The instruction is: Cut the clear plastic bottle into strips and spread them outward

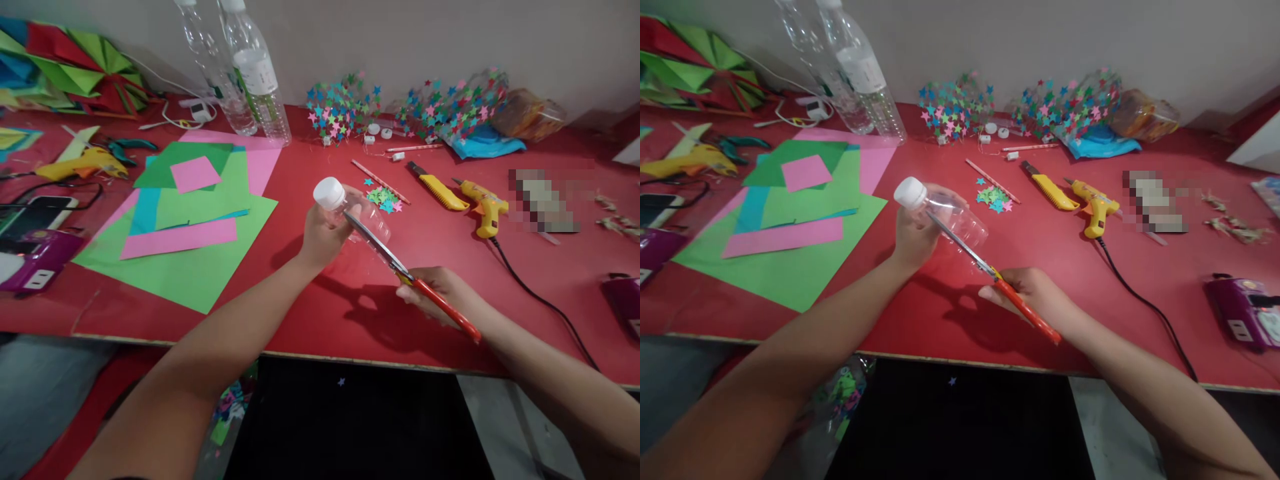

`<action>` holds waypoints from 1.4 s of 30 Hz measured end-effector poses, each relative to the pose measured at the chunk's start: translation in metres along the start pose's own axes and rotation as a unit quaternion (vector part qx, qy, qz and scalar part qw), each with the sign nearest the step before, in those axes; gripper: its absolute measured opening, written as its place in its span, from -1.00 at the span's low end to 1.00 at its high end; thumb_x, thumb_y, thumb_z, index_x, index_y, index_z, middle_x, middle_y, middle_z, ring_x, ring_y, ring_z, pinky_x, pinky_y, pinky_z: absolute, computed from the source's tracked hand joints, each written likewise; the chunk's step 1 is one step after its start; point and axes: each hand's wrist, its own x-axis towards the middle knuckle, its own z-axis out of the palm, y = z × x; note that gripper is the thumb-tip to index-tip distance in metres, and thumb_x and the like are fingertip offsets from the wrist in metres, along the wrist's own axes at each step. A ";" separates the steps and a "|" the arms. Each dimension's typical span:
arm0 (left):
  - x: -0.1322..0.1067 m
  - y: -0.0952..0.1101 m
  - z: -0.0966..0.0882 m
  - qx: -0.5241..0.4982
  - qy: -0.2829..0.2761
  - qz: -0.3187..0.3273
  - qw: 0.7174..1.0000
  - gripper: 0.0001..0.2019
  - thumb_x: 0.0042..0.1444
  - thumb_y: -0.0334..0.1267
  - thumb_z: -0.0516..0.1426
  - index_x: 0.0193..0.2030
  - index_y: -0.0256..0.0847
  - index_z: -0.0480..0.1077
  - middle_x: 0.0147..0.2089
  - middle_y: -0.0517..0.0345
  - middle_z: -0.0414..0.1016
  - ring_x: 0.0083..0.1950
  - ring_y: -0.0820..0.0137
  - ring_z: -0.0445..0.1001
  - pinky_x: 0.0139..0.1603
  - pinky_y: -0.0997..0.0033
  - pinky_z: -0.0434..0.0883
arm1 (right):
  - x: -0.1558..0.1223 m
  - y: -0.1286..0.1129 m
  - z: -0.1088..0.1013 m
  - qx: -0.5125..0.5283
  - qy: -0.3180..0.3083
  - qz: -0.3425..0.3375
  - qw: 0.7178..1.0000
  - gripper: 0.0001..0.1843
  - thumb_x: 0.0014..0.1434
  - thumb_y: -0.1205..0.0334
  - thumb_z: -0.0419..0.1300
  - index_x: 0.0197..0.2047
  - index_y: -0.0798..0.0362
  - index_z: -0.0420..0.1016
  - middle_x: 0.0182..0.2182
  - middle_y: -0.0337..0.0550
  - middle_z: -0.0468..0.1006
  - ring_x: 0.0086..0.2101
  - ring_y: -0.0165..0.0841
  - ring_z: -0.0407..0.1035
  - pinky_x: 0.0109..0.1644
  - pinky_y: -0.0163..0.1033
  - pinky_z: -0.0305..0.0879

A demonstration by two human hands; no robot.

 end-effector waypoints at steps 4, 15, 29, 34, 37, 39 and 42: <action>0.001 0.001 0.000 0.004 -0.002 0.003 1.000 -0.78 0.09 -0.11 0.22 -0.20 -0.16 0.40 -0.27 0.11 0.58 -0.20 0.35 0.58 -0.14 0.31 0.50 | 0.001 0.001 -0.001 0.004 0.006 0.005 1.000 -0.51 0.09 -0.18 0.22 -0.55 0.03 0.20 -0.71 -0.39 0.18 -0.68 -0.54 0.07 -0.60 -0.36 -0.08; 0.001 -0.004 0.005 -0.033 0.055 -0.129 0.990 -0.77 0.02 -0.08 0.25 -0.27 -0.17 0.41 -0.28 0.10 0.57 -0.20 0.36 0.55 -0.08 0.33 0.44 | 0.004 -0.008 -0.012 0.049 -0.030 0.053 0.997 -0.47 0.03 -0.30 0.18 -0.47 0.06 0.38 -0.76 -0.38 0.21 -0.73 -0.50 0.13 -0.65 -0.36 0.08; -0.009 0.012 0.017 -0.307 -0.058 -0.416 0.854 -0.76 -0.02 -0.23 0.25 -0.22 -0.26 0.40 -0.30 0.09 0.55 -0.23 0.27 0.59 -0.15 0.20 0.53 | 0.034 0.021 -0.010 0.021 0.232 -0.044 0.971 -0.56 -0.03 -0.15 0.25 -0.52 0.06 0.29 -0.66 -0.33 0.24 -0.60 -0.48 0.11 -0.51 -0.31 -0.03; -0.011 0.010 0.020 -0.284 -0.053 -0.401 0.869 -0.77 0.02 -0.21 0.26 -0.21 -0.21 0.38 -0.30 0.12 0.57 -0.31 0.35 0.56 -0.24 0.34 0.51 | 0.033 0.018 -0.003 0.005 0.221 -0.083 0.972 -0.61 -0.01 -0.10 0.22 -0.51 0.06 0.28 -0.66 -0.35 0.19 -0.57 -0.47 0.09 -0.47 -0.31 0.01; -0.010 0.008 0.022 -0.278 -0.004 -0.399 0.874 -0.80 0.04 -0.24 0.24 -0.22 -0.21 0.37 -0.27 0.11 0.57 -0.29 0.35 0.56 -0.16 0.29 0.52 | 0.034 0.017 0.000 -0.013 0.223 -0.092 0.970 -0.62 -0.03 -0.08 0.21 -0.53 0.05 0.23 -0.64 -0.36 0.14 -0.56 -0.49 0.04 -0.48 -0.34 -0.02; -0.010 0.009 0.023 -0.279 0.011 -0.402 0.872 -0.78 0.04 -0.26 0.24 -0.19 -0.22 0.34 -0.25 0.08 0.57 -0.28 0.33 0.56 -0.10 0.20 0.52 | 0.037 0.017 0.002 -0.038 0.247 -0.089 0.964 -0.62 -0.05 -0.06 0.20 -0.56 0.04 0.17 -0.64 -0.38 0.09 -0.56 -0.51 -0.03 -0.50 -0.35 -0.08; -0.010 0.012 0.023 -0.288 0.000 -0.422 0.859 -0.74 0.00 -0.31 0.25 -0.18 -0.23 0.32 -0.29 0.10 0.56 -0.29 0.31 0.57 -0.06 0.08 0.52 | 0.042 0.019 0.001 -0.065 0.286 -0.079 0.953 -0.63 -0.06 -0.03 0.14 -0.60 0.02 0.08 -0.65 -0.38 0.02 -0.55 -0.52 -0.09 -0.50 -0.35 -0.13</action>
